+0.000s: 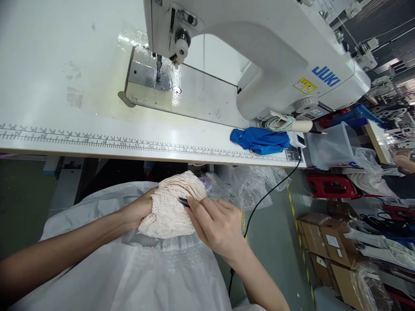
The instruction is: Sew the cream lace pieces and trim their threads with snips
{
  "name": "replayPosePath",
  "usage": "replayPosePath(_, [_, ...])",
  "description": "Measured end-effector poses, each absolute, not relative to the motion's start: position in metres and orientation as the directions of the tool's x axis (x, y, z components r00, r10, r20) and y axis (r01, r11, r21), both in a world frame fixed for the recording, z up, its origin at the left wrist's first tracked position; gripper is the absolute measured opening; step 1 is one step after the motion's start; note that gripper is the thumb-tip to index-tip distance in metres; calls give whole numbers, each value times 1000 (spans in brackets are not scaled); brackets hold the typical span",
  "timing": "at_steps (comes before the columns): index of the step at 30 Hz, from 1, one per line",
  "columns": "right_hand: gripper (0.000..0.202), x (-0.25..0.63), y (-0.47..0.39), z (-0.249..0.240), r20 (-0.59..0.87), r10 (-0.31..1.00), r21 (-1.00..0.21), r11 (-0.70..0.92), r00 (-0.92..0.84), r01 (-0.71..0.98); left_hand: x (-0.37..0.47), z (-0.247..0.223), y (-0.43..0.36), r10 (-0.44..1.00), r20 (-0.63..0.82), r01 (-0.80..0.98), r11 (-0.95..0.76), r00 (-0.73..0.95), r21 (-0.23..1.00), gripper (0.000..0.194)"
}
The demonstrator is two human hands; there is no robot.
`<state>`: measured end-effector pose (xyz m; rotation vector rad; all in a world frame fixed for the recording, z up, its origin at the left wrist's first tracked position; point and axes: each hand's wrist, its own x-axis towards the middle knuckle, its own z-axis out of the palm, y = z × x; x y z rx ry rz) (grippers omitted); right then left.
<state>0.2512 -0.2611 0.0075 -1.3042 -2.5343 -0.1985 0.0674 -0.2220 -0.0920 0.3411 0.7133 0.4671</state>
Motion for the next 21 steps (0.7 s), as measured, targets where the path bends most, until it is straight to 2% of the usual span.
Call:
replayPosePath(11, [15,250,-261,5,326,751,38,597,-575,801,68,-87,-221,498,-506,-299,854,704,425,31])
replayPosePath(21, [15,254,-267,2,379,757,-51,591,-532,805,67,-89,-222,491,-558,-285,863,669,417,45])
